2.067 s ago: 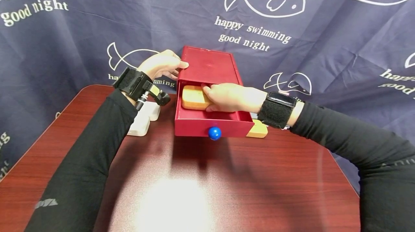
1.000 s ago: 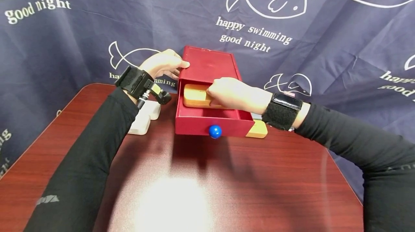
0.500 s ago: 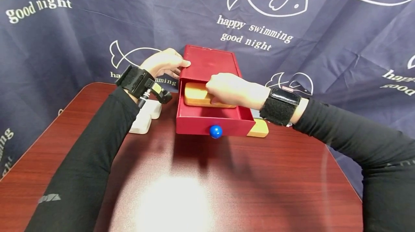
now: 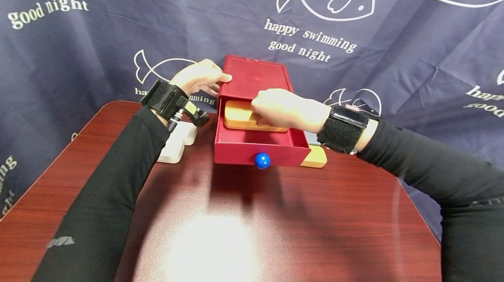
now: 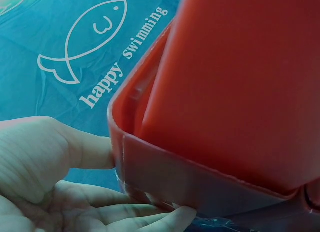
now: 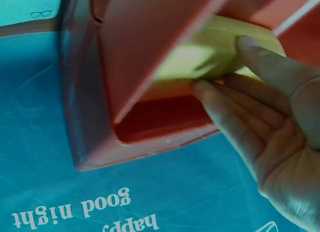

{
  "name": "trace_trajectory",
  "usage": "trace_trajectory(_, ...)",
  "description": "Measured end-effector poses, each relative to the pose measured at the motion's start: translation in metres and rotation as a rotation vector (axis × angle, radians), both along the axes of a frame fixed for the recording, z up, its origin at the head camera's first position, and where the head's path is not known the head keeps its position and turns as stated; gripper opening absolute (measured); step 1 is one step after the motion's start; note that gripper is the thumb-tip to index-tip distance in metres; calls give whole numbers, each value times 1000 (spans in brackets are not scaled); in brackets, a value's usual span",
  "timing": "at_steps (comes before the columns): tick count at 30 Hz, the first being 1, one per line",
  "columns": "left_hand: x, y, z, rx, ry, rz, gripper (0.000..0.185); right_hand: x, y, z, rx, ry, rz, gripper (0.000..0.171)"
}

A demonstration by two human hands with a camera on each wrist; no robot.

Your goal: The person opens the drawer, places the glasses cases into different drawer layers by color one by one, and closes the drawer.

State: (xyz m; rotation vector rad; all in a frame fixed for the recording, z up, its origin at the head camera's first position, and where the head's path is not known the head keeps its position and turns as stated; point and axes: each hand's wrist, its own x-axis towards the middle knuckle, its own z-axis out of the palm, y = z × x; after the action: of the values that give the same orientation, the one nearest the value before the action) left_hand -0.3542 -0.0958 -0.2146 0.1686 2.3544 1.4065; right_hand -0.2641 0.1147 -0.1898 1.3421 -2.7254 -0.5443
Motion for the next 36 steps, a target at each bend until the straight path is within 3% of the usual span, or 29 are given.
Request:
trace_trajectory(9, 3, 0, 2, 24, 0, 4, 47, 5, 2, 14, -44, -134, -4, 5)
trace_trajectory(17, 6, -2, 2, 42, 18, -12, 46, 6, 18, 30, -143, -257, -7, 20)
trace_trajectory(22, 4, -1, 2, 27, 17, -9, 47, 5, 37, 40, -230, -262, 28, 27)
trace_trajectory(30, 3, -1, 2, 41, -12, -2, 49, 16, 67, 48, -396, -292, -128, 36)
trace_trajectory(36, 0, 0, 1, 22, -14, 9, 51, 23, 88, 45, -485, -252, -115, 36)
